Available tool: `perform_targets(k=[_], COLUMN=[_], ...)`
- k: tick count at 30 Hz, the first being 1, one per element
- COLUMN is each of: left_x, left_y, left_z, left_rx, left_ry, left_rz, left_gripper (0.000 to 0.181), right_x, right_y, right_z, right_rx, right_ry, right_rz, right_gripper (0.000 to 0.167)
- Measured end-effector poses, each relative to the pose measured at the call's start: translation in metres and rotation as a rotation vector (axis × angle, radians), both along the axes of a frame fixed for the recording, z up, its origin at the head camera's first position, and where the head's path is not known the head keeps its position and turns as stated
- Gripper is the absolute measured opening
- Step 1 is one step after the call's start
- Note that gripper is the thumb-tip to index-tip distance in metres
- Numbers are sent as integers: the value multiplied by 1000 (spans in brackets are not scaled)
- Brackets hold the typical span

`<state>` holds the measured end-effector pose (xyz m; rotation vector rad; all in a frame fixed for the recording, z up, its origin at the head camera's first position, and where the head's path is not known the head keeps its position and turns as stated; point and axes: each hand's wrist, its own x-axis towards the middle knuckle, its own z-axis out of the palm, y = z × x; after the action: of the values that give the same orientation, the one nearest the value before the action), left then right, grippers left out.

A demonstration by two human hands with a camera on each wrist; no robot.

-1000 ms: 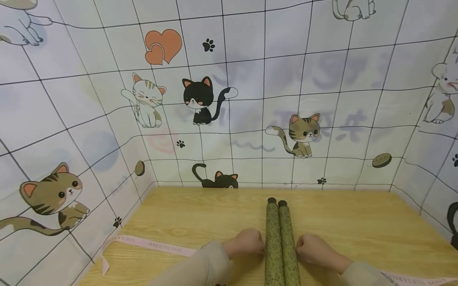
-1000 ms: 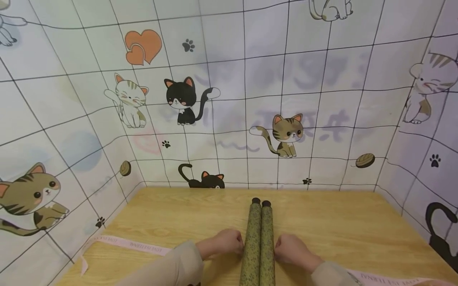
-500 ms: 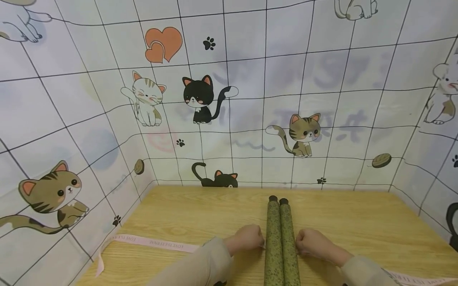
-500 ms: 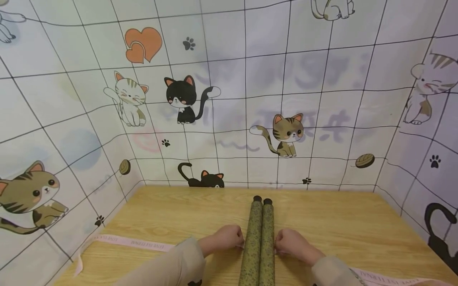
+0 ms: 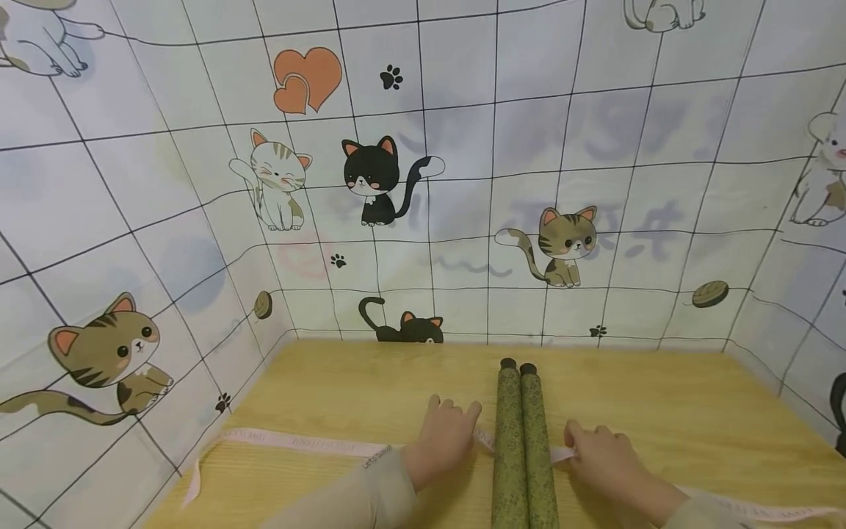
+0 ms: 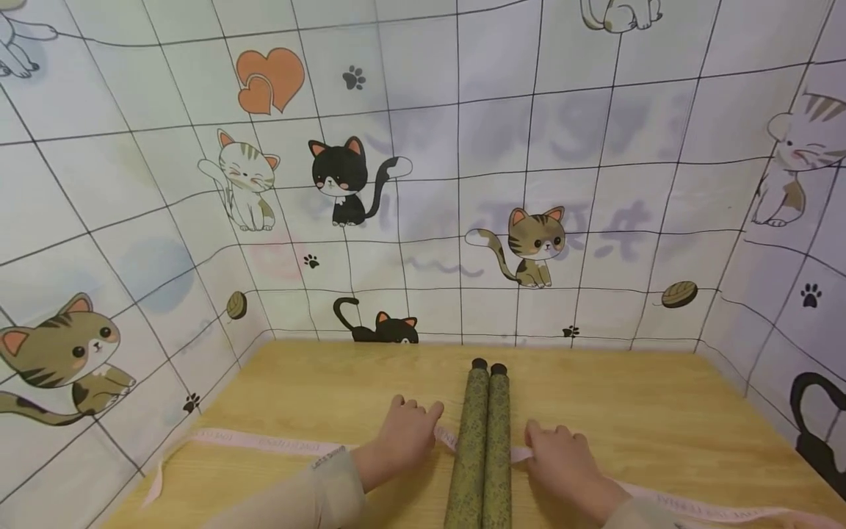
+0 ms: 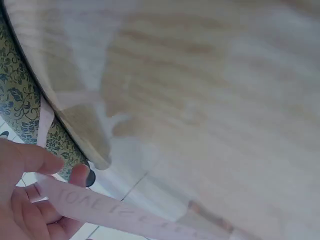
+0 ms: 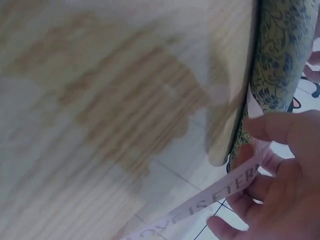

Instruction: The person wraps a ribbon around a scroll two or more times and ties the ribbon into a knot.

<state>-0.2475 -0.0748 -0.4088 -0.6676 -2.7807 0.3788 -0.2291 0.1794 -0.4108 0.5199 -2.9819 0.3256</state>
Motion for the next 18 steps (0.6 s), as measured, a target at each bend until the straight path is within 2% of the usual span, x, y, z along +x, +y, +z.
perform_targets(k=[2,5,8,10,13,15,18], left_x=[-1,-2,-2,-1,0,2,4], left_y=[-4,-12,-23,-30,-38,-42,-46], left_z=[2,6,9,10,9,8,6], left_rx=[-84,-245,-400,-468,-478,-427,-268], left_ry=[112,239,329,336,298,263,209], left_rz=[-59,-200,-349,-403,-425,-418,-388], left_gripper=[29,18,10,11,14,16,16], right_x=[5,10,15,17,21,22,24], right_y=[4,10,14,14,14,15,15], right_z=[2,5,7,7,8,9,10], right_rx=[95,259,373,394,359,299,189], right_ry=[114,300,398,394,345,287,171], right_rz=[38,98,130,121,81,49,-9], right_gripper=[17,18,18,15,18,20,22])
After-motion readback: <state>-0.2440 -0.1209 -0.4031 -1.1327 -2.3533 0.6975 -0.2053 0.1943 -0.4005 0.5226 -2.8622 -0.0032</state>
